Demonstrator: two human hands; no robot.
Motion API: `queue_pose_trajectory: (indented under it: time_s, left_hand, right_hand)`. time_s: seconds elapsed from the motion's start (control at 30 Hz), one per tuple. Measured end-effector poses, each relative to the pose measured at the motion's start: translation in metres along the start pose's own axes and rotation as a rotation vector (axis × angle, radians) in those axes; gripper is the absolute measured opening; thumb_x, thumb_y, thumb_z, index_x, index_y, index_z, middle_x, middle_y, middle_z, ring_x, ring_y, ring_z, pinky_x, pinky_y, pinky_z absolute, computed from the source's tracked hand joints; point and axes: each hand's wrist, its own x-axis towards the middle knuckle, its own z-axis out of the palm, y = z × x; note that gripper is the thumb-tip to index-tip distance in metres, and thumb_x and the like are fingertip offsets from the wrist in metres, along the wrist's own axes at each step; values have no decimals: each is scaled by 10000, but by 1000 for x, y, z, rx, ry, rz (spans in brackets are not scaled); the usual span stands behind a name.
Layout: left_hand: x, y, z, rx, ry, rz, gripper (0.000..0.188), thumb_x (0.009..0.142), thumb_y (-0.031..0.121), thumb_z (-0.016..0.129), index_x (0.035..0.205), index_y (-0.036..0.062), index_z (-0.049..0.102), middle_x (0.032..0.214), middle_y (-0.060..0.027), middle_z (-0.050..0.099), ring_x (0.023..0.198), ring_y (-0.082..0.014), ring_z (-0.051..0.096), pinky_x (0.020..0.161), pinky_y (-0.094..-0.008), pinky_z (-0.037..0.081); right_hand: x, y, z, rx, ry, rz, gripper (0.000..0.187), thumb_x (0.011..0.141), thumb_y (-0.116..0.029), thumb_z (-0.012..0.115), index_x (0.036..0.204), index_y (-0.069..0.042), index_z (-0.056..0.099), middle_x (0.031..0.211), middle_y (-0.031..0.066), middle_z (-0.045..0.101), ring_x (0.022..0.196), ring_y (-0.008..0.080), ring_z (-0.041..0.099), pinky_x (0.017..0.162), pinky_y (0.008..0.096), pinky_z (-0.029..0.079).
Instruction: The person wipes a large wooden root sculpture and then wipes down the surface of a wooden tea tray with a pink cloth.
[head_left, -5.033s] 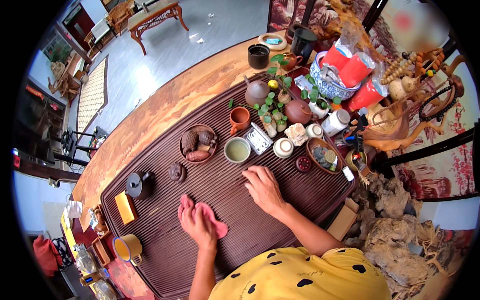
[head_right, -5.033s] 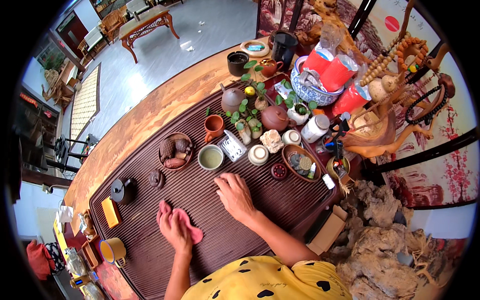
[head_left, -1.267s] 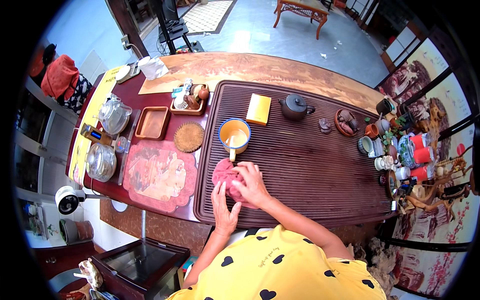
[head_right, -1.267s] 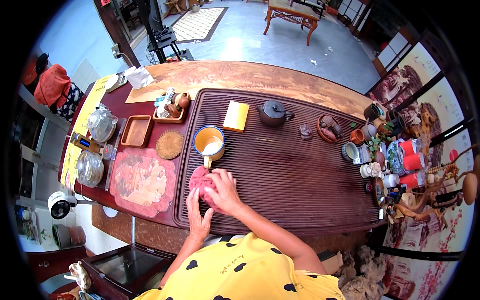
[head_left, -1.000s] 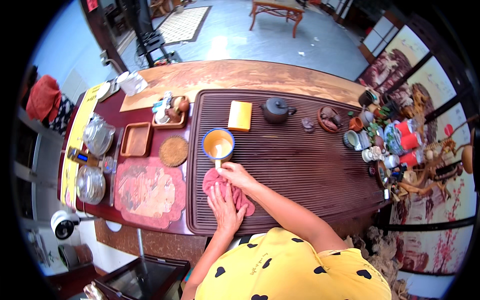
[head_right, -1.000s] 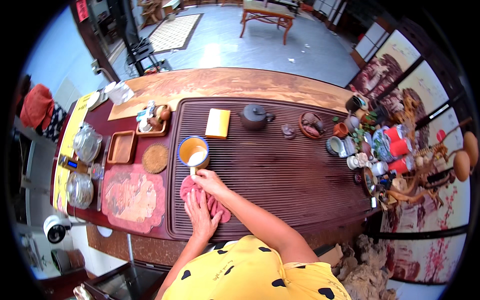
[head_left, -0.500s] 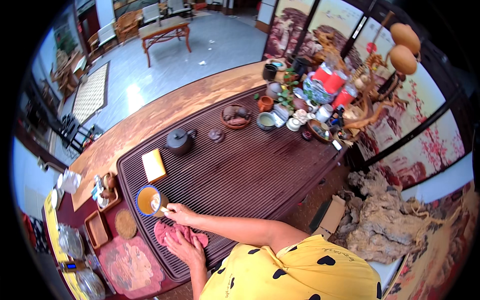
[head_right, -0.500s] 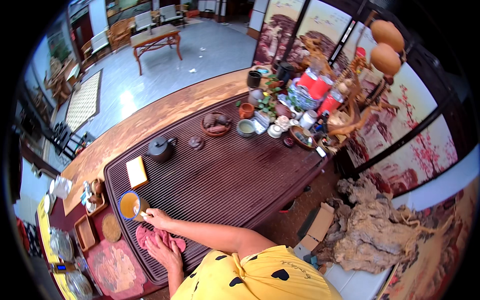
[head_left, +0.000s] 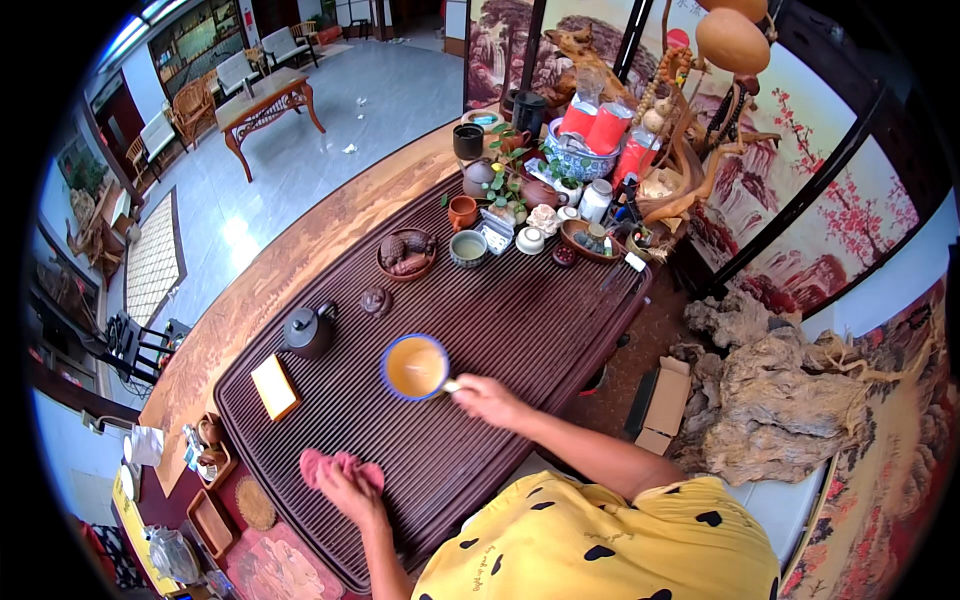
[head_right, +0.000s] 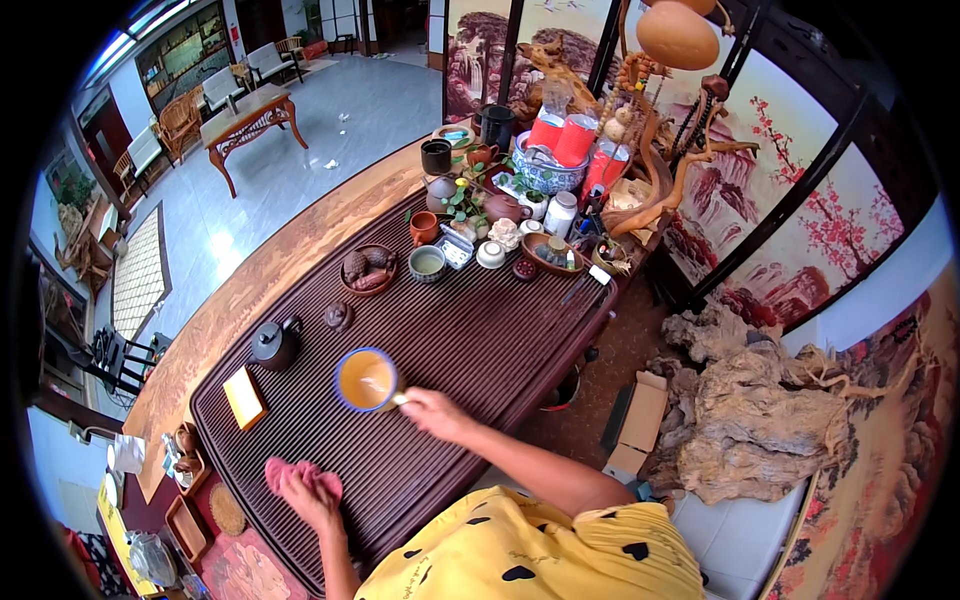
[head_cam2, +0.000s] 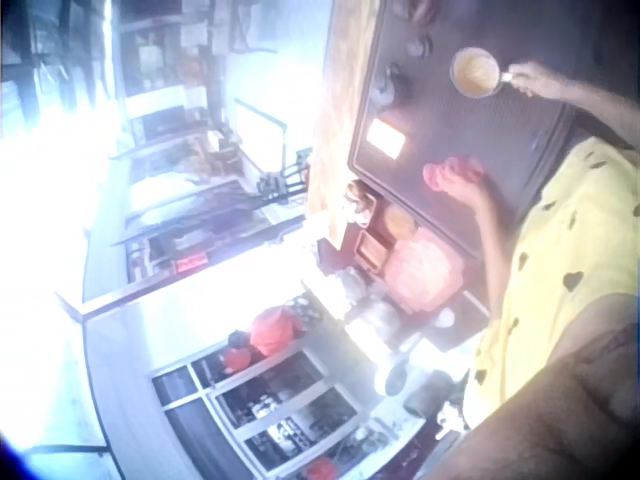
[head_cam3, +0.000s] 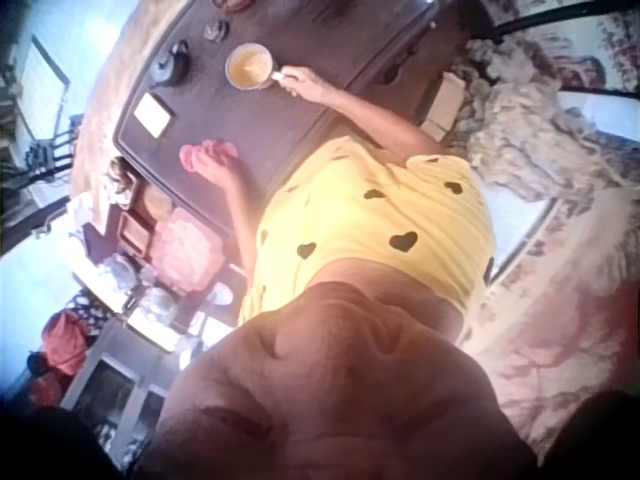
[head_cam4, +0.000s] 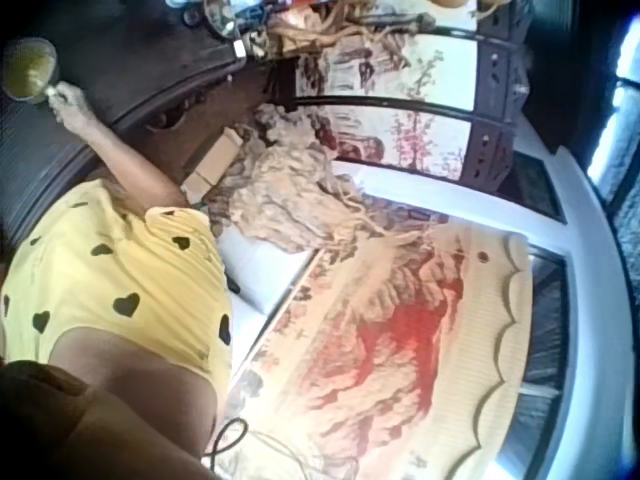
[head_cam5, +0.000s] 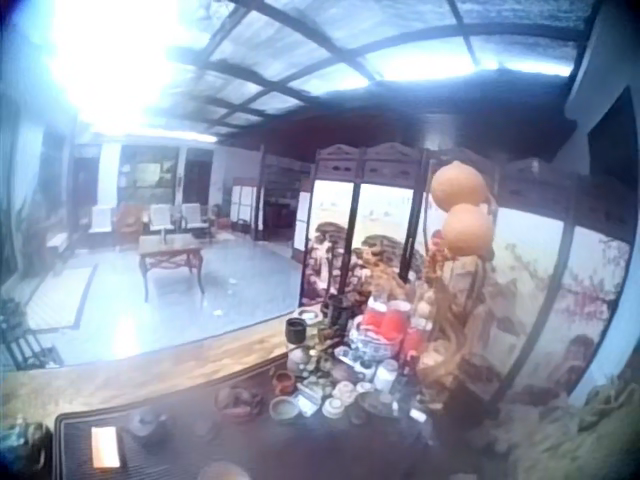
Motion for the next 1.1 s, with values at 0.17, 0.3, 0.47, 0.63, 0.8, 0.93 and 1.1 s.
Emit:
queue_pose_trajectory:
  time_s: [0.17, 0.3, 0.47, 0.63, 0.8, 0.93, 1.1]
  left_hand:
    - [21, -39, 91, 1160, -322, 965, 295, 955, 67, 552, 1218, -39, 468, 1088, -175, 500, 1010, -286, 547, 835, -376, 489]
    - [29, -78, 171, 1169, -580, 925, 256, 895, 64, 606, 1128, -15, 534, 1305, -316, 472, 1163, -500, 478, 1003, -529, 396]
    - [28, -105, 263, 1195, -866, 916, 410, 854, 170, 667, 1212, 11, 547, 1348, -310, 460, 1243, -478, 451, 1054, -517, 374]
    - [28, -126, 312, 1304, -915, 831, 397, 839, 163, 664, 1202, 37, 564, 1382, -290, 436, 1311, -455, 392, 1085, -503, 348]
    - [45, -120, 302, 1368, -925, 930, 445, 838, 158, 658, 1246, 33, 530, 1379, -267, 444, 1291, -445, 421, 1071, -476, 376]
    - [37, -101, 278, 1429, -893, 924, 453, 828, 129, 641, 1244, 3, 512, 1350, -247, 480, 1250, -425, 473, 1044, -453, 420]
    - [33, -70, 190, 1336, -685, 981, 366, 872, 50, 542, 1234, -6, 547, 1328, -264, 501, 1238, -429, 491, 1040, -460, 422]
  right_hand:
    - [-34, 12, -94, 58, 317, -70, 140, 1014, -160, 495, 929, -71, 561, 790, -33, 521, 643, 36, 471, 589, 195, 451]
    - [-32, 17, -150, -69, 471, -134, 202, 980, -224, 537, 905, -42, 580, 734, -6, 550, 611, 74, 518, 572, 258, 462]
    - [-11, 8, -186, -64, 552, -104, 233, 970, -243, 534, 872, -34, 567, 696, 6, 540, 593, 83, 527, 562, 270, 455]
    - [7, 5, -202, -13, 523, -96, 208, 1010, -244, 514, 891, -79, 555, 733, -33, 517, 608, 39, 486, 541, 215, 396]
    - [31, 17, -206, 102, 480, -113, 187, 1021, -233, 508, 919, -85, 559, 748, -23, 534, 607, 42, 493, 532, 189, 408]
    - [33, 16, -209, 136, 539, -98, 148, 1011, -175, 510, 956, -67, 596, 732, -17, 553, 581, 49, 522, 494, 201, 415]
    - [12, 12, -198, 151, 624, -121, 299, 1009, -136, 511, 1300, -68, 501, 837, 19, 601, 628, 53, 551, 517, 202, 429]
